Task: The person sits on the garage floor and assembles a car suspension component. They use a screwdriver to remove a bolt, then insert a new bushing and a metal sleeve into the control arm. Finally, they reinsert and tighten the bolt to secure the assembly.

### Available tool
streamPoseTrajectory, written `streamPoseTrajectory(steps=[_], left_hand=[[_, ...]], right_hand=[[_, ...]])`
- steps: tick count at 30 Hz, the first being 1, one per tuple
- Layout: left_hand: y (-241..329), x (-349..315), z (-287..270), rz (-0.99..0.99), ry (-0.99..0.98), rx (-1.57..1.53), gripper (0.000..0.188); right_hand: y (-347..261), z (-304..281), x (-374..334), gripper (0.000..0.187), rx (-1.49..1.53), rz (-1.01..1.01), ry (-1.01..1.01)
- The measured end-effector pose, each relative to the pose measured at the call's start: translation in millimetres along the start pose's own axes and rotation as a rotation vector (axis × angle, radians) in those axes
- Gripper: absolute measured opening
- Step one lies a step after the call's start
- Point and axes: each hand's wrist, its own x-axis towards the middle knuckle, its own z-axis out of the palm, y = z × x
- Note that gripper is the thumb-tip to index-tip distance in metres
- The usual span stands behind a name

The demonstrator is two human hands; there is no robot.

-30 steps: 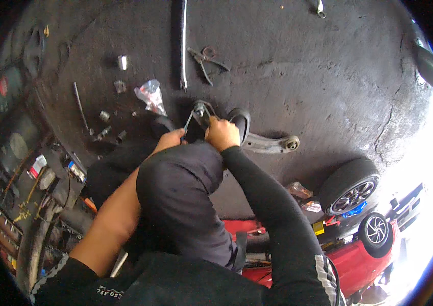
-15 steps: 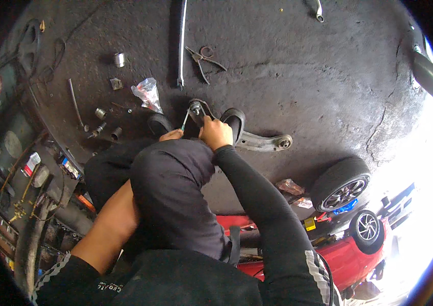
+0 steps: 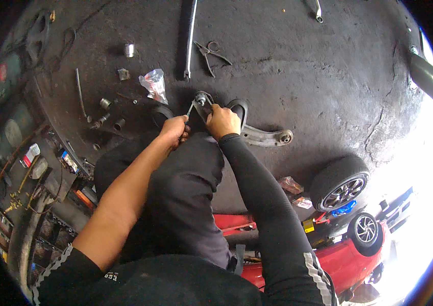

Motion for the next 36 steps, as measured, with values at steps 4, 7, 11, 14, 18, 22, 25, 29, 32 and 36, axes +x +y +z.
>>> streamPoseTrajectory(steps=[4,7,11,14,18,22,25,29,32,36], left_hand=[[5,5,-4,-0.011,-0.033,0.009,0.027],[7,4,-4,0.005,-0.057,0.011,0.027],[8,5,-1,0.002,-0.047,0.026,0.027],[9,8,-1,0.006,-0.054,0.031,0.028],[9,11,0,0.003,-0.061,0.044,0.029],[14,8,-1,0.031,-0.051,0.158,0.033],[22,2,-4,0.050,-0.043,0.293,0.039],[27,0,-4,0.037,-0.049,0.372,0.044],[24,9,-5,0.032,-0.052,0.389,0.045],[17,35,-10,0.249,-0.122,0.737,0.044]], right_hand=[[-13,-13,7,0.028,-0.105,-0.068,-0.047],[-18,-16,10,0.026,-0.186,-0.098,-0.095],[-18,-9,12,0.024,-0.213,-0.120,-0.076],[-15,0,17,0.024,-0.238,-0.163,-0.057],[-15,9,19,0.022,-0.308,-0.228,-0.055],[-19,12,17,0.020,-0.285,-0.143,-0.045],[-22,9,18,0.022,-0.232,-0.062,-0.042],[-29,3,19,0.028,-0.144,0.028,-0.047],[-37,-2,24,0.030,-0.118,0.077,-0.098],[-48,-5,30,0.028,-0.223,0.070,-0.174]])
